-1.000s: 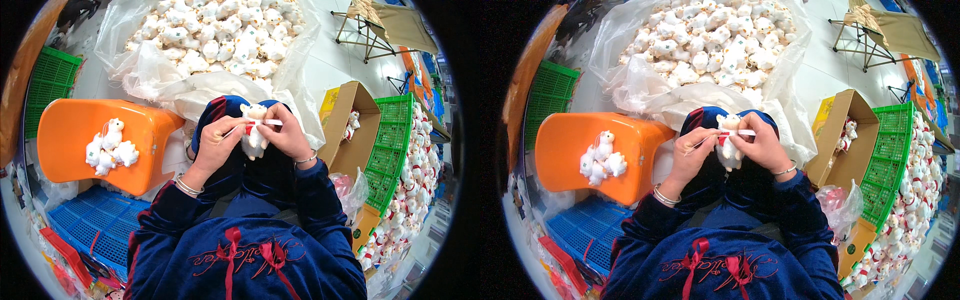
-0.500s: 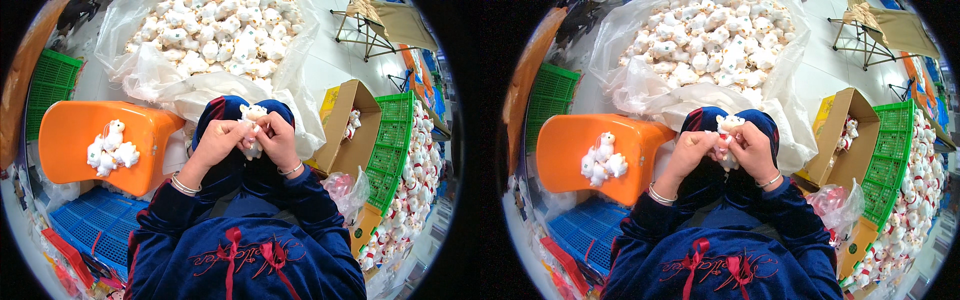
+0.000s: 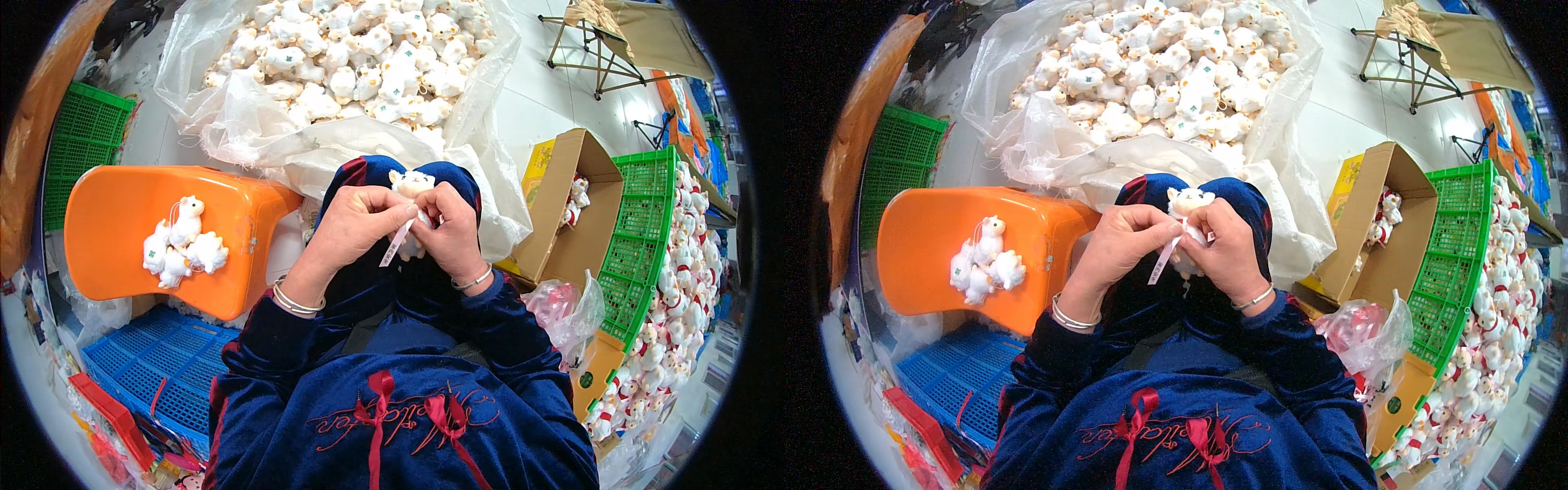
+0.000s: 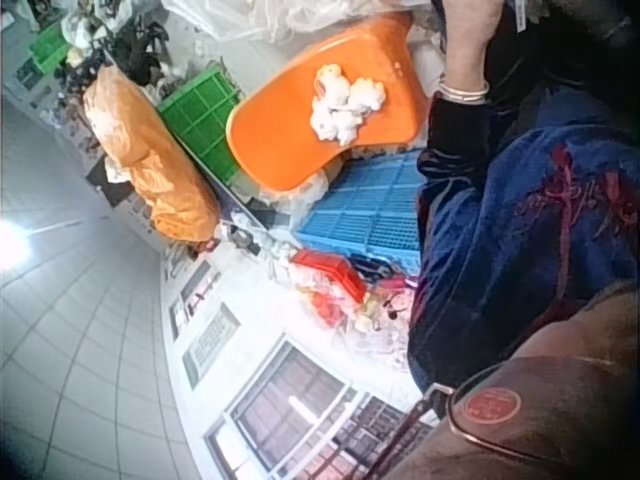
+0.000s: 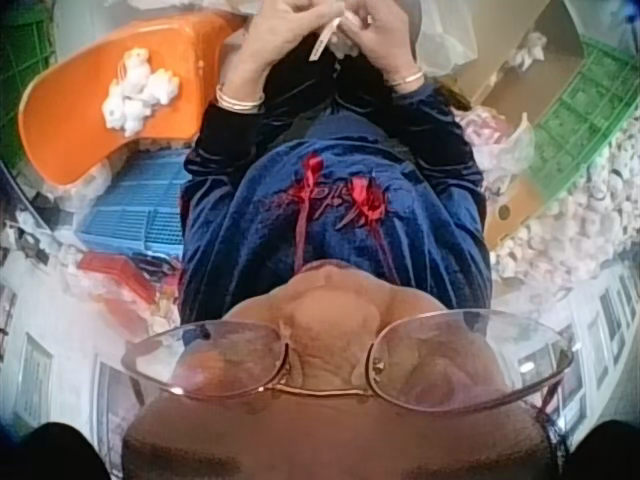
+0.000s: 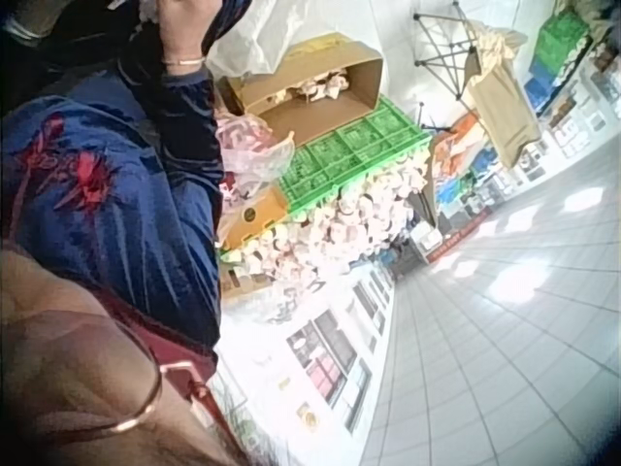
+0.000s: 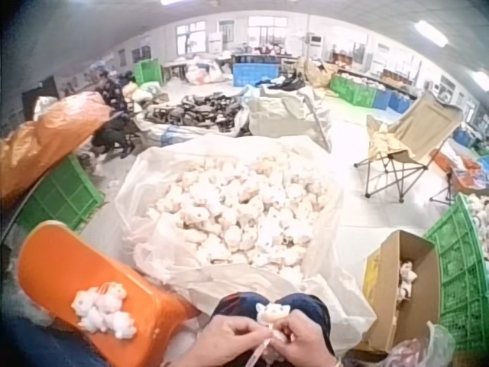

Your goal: The person sits on the floor and ties red ribbons around the necks of small white plush toys. They pick up each toy, wrap the ribbon, and adjust the knot before placing the finished item aside.

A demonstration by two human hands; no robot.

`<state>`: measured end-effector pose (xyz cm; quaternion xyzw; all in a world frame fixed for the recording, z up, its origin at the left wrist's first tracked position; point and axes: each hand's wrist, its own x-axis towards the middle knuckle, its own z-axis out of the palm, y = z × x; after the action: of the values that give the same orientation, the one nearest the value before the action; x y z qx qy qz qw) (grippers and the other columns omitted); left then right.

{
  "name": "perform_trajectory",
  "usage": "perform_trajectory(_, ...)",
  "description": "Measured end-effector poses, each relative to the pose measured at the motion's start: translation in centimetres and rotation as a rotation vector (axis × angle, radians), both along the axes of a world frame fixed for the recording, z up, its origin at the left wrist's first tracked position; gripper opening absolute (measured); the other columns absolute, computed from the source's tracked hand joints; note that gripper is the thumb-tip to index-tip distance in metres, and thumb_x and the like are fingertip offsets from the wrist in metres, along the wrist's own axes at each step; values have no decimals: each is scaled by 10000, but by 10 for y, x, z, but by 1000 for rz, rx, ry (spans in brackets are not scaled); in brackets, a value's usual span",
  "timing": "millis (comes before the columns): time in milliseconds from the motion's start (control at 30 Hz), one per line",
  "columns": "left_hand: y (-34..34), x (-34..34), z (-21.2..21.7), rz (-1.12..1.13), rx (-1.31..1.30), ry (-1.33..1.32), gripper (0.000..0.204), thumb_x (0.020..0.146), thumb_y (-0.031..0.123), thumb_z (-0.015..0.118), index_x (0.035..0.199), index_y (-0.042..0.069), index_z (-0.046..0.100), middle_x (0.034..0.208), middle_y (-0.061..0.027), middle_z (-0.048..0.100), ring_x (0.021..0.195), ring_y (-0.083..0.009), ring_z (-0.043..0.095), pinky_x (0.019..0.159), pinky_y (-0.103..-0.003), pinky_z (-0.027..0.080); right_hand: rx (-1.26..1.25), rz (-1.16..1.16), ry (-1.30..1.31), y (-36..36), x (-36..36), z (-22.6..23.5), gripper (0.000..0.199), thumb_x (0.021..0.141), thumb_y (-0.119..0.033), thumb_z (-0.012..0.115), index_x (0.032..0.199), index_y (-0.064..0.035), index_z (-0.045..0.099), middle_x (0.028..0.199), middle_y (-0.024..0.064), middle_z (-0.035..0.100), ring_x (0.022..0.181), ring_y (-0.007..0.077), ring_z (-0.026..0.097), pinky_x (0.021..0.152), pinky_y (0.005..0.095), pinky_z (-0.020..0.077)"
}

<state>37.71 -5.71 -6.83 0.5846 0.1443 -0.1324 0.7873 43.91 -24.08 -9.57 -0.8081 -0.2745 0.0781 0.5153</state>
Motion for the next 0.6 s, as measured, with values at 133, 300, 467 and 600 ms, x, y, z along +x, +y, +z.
perform_trajectory(133, 1, -3, -4, -18, -61, -38, 126, 970, 110, 718, 1001, -11, 732, 868, -39, 736, 768, -65, 670, 691, -207, 537, -15, -31, -32, 1, -2, -3, 129, 844, -41, 759, 924, -18, 660, 804, 97, 597, 684, 208, 613, 615, 315, 489)
perform_trajectory(300, -5, -1, -15, 41, 78, 7, 155, 952, 124, 720, 974, -30, 709, 823, -27, 706, 729, -61, 643, 650, -215, 521, 7, -43, -23, -3, -4, -6, 94, 867, -38, 734, 931, -11, 669, 814, 107, 609, 681, 221, 627, 610, 328, 495)
perform_trajectory(467, -11, 5, -22, 20, 341, -38, 173, 934, 150, 718, 934, -23, 717, 765, -29, 692, 696, -60, 631, 624, -233, 509, 2, -27, 23, -3, -2, -2, 74, 885, -42, 721, 928, -5, 673, 794, 107, 607, 666, 209, 610, 601, 311, 482)
perform_trajectory(600, -14, 5, -26, 33, 368, -74, 182, 934, 160, 716, 932, -21, 724, 763, -44, 706, 693, -66, 634, 626, -247, 513, 25, -3, 98, -10, 2, -8, 84, 907, -63, 710, 957, 1, 687, 795, 100, 614, 647, 174, 585, 597, 289, 466)
